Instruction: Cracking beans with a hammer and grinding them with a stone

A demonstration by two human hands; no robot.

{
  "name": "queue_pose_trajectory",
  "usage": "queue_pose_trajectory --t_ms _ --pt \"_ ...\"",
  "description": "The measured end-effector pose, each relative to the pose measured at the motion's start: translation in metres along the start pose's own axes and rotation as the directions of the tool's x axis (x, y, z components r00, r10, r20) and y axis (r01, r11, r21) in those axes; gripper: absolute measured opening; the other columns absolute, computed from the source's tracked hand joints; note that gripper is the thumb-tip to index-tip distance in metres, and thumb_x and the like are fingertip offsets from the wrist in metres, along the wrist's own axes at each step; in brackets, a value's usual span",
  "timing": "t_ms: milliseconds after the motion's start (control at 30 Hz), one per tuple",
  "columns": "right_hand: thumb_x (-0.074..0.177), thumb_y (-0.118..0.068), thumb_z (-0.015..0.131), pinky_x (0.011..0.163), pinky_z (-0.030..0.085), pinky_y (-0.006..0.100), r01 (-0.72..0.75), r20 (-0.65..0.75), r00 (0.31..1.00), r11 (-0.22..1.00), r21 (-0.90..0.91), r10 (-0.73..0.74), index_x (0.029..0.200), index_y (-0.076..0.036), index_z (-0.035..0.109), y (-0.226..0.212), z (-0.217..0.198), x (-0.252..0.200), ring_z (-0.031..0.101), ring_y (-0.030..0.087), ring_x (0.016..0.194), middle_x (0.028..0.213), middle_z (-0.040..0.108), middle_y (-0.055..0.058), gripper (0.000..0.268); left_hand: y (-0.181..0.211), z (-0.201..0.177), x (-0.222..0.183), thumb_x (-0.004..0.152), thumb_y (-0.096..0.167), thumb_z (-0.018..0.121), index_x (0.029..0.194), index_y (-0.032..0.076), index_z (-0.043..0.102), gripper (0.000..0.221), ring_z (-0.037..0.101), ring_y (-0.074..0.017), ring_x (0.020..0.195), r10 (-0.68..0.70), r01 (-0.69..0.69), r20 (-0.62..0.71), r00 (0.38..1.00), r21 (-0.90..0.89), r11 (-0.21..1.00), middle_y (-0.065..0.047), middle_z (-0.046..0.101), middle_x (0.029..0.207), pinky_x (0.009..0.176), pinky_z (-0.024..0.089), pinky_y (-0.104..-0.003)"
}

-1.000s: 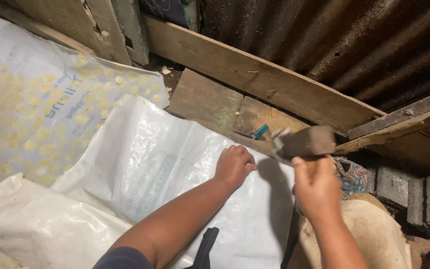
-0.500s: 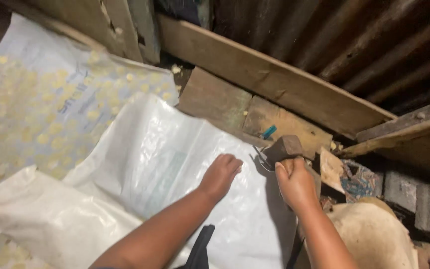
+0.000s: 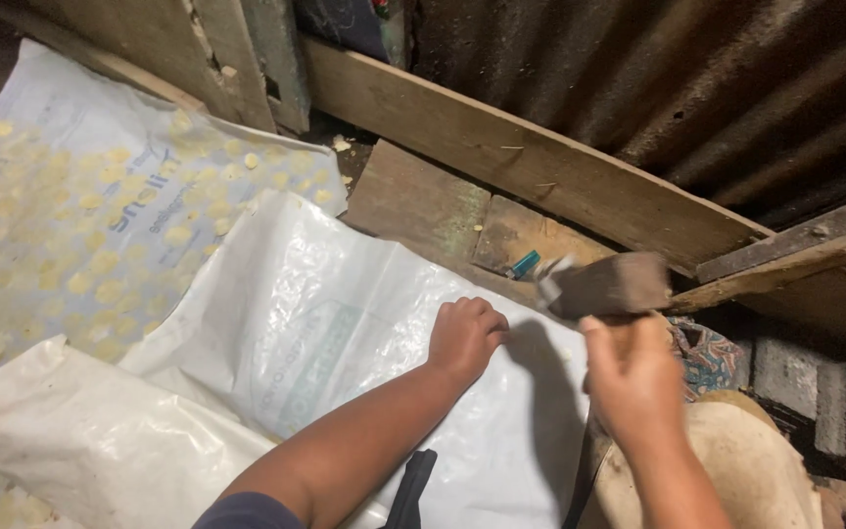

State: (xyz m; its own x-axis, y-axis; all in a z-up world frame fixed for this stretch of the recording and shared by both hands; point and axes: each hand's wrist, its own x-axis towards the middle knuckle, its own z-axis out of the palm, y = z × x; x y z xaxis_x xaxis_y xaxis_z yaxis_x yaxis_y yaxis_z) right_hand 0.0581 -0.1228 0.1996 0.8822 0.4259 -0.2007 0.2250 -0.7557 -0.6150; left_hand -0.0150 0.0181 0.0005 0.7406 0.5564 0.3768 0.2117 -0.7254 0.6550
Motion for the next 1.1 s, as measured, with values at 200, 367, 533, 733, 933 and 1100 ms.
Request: queue_pose_trajectory --t_ms 200,367,533,733,933,1100 --pt "0.094 -0.019 0.062 0.042 0.048 0.035 0.402 -0.426 0.829 0.916 0.007 -0.361 0.085 0.006 0.069 0.070 0.061 0.014 0.062 0.027 0.047 0.067 0.069 0.016 0.028 -0.009 -0.011 -0.010 0.088 0.015 0.068 0.094 0.010 0.061 0.011 0.054 -0.0279 0.097 0.084 -0.082 -0.031 0.996 0.062 0.995 -0.007 0.058 0.098 0.096 0.041 -0.042" --pt "0.096 -0.039 0.054 0.074 0.054 0.054 0.061 0.055 0.997 0.973 -0.223 -0.050 0.119 -0.001 0.051 0.087 0.122 0.023 0.070 0.047 0.078 0.086 0.073 0.026 0.044 -0.023 -0.028 -0.029 0.091 0.012 0.063 0.102 0.008 0.058 0.013 0.055 -0.0326 0.102 0.130 -0.131 0.016 0.991 0.038 0.991 -0.011 0.058 0.108 0.094 0.043 -0.044" --pt "0.093 -0.047 0.059 0.086 0.057 0.060 0.041 0.120 0.993 0.982 -0.186 -0.019 0.110 -0.005 0.061 0.058 0.074 0.044 0.070 0.051 0.104 0.097 0.074 0.030 0.045 -0.015 -0.046 -0.023 0.107 0.020 0.048 0.109 0.010 0.052 0.011 0.056 -0.0312 0.107 0.063 -0.105 0.240 0.969 0.166 0.981 -0.009 0.053 0.107 0.089 0.048 -0.041" --pt "0.099 -0.040 0.061 0.085 0.058 0.060 0.121 -0.151 0.973 0.945 -0.304 -0.174 0.118 0.006 0.057 0.059 0.101 0.023 0.071 0.052 0.096 0.095 0.070 0.039 0.050 -0.029 -0.058 -0.034 0.098 0.027 0.065 0.119 0.013 0.057 0.027 0.058 -0.0332 0.112 0.166 -0.213 0.189 0.968 0.266 0.940 -0.012 0.056 0.116 0.090 0.049 -0.043" --pt "0.095 -0.054 0.053 0.095 0.053 0.062 0.026 0.192 0.981 0.947 -0.320 0.038 0.124 -0.004 0.056 0.068 0.095 0.057 0.069 0.048 0.112 0.108 0.074 0.031 0.058 -0.035 -0.060 -0.053 0.105 0.026 0.057 0.117 0.014 0.059 0.018 0.062 -0.0295 0.100 0.101 -0.130 0.179 0.979 0.159 0.979 -0.010 0.059 0.107 0.084 0.052 -0.038" --pt "0.098 -0.045 0.056 0.087 0.056 0.062 0.033 0.039 0.999 0.972 -0.232 -0.025 0.127 0.003 0.056 0.034 0.056 0.047 0.069 0.052 0.104 0.103 0.071 0.037 0.056 -0.024 -0.066 -0.039 0.103 0.019 0.061 0.113 0.012 0.067 0.014 0.065 -0.0278 0.103 0.092 -0.115 0.185 0.979 0.121 0.986 -0.010 0.063 0.106 0.086 0.053 -0.035"
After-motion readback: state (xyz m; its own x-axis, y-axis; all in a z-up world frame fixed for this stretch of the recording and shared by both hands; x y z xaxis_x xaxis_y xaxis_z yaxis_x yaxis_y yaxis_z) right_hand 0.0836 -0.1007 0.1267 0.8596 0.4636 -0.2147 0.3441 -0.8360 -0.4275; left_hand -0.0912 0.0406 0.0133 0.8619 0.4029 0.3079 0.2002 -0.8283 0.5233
